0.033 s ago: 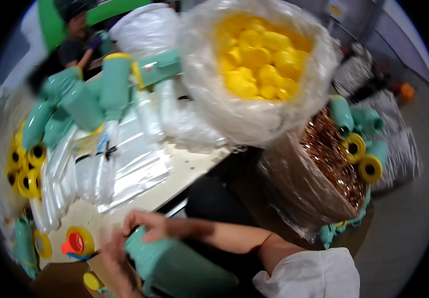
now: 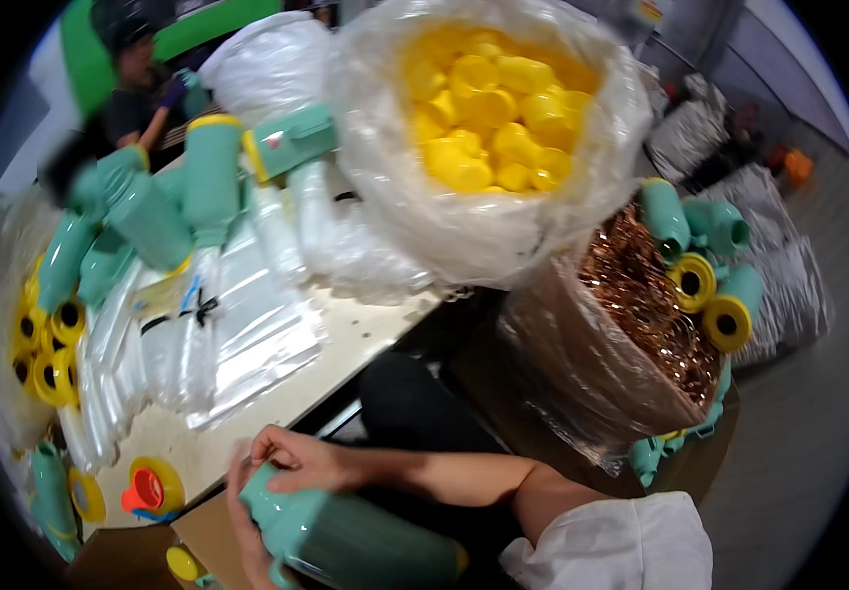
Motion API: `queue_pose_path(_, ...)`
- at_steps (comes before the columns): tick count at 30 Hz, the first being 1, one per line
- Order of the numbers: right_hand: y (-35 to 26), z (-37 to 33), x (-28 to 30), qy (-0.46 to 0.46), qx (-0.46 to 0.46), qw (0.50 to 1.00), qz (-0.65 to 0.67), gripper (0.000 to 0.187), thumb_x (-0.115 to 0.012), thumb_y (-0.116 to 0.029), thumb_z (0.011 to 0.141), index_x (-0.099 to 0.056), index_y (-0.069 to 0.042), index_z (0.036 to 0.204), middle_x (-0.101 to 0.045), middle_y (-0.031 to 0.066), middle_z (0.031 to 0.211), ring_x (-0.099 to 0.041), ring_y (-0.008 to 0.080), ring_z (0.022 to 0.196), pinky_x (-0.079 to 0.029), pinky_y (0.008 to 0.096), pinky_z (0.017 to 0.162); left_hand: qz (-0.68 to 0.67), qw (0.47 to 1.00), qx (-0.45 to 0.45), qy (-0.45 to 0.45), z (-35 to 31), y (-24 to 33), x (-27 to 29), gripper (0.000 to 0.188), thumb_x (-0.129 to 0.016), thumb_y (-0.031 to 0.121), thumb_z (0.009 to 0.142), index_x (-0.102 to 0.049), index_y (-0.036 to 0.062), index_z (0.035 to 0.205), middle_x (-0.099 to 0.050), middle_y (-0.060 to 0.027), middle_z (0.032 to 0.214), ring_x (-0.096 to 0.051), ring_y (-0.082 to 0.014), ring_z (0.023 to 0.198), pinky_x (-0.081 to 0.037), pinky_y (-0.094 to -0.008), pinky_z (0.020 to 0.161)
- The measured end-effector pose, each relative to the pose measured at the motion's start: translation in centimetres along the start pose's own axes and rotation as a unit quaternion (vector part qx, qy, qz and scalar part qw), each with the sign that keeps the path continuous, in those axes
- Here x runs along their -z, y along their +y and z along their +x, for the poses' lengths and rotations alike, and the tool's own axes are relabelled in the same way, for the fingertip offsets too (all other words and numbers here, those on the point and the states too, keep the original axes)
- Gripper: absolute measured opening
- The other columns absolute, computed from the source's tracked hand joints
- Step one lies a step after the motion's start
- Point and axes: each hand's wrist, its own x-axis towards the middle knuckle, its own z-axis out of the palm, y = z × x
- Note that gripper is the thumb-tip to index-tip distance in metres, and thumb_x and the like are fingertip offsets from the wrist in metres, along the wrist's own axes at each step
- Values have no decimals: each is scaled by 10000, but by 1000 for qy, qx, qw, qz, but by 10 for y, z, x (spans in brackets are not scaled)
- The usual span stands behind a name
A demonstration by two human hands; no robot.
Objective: The person assembles teal plastic pitchers by inserting a copper-colored metal ring into the neck of each pitcher and then screwing on a yellow lid. The completed pitchers are placed into a cardboard box. The process is repeated for multiple units in a repetitive assembly line manner.
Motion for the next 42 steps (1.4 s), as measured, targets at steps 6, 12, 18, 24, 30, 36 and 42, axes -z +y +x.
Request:
queue_pose_path(6, -142, -165, 26, 290, 17, 887, -358, 277, -712, -95, 884, -638, -52, 1147, -611, 81, 1111, -621, 169, 968, -519, 308, 823, -90, 977, 162, -104, 14, -33, -53, 632, -495, 451, 1004, -441, -11, 1433, -587, -139, 1309, -584, -241, 1191, -439, -376, 1062)
queue_pose_path(12, -296, -313, 98, 625, -54, 409, -663, 262, -701, -272, 885, -717, -12, 852, -672, 130, 759, -657, 284, 696, -506, 389, 646, -58, 976, 132, -161, 18, 24, -62, 732, -657, 506, 864, -457, 25, 1378, -635, -163, 1148, -641, -268, 1053, -537, -400, 930)
queue_pose_path(18, -283, -336, 212, 662, -144, 581, -450, 299, -817, -285, 777, -725, -9, 708, -641, 68, 610, -571, 154, 561, -464, 359, 584, -15, 980, 134, -146, 26, 19, -65, 643, -663, 469, 858, -500, 22, 1291, -639, -220, 1123, -651, -317, 1021, -551, -414, 894)
queue_pose_path(24, -296, -348, 168, 601, -114, 492, -619, 179, -746, -169, 820, -658, -14, 838, -635, 80, 702, -600, 214, 637, -484, 362, 634, 45, 989, 103, -100, 20, 21, -50, 641, -699, 431, 853, -494, 16, 1295, -635, -182, 1137, -645, -275, 1033, -538, -396, 911)
queue_pose_path(30, -245, -224, 70, 479, 113, 473, -731, 119, -679, 5, 843, -644, -32, 951, -643, 111, 820, -642, 310, 741, -512, 396, 637, 74, 982, 75, -157, 11, -11, -54, 616, -573, 383, 985, -433, -2, 1443, -612, -117, 1237, -583, -195, 1140, -446, -334, 1020)
queue_pose_path(36, -134, -89, -6, -12, 274, 629, -727, 221, -738, -46, 714, -699, -69, 930, -673, 69, 888, -649, 253, 751, -521, 360, 631, -17, 986, 17, -166, 10, 9, -67, 871, -435, 645, 990, -191, 49, 1577, -510, -139, 1369, -544, -228, 1221, -429, -358, 1042)
queue_pose_path(42, -116, -62, 1, 341, 124, 932, -4, 231, -559, -51, 990, -582, 40, 1201, -633, 79, 819, -596, 121, 634, -544, 290, 657, -3, 994, 8, -106, -15, 10, -50, 958, -360, 746, 943, -176, 57, 1583, -505, -185, 1375, -512, -257, 1257, -392, -384, 1078)
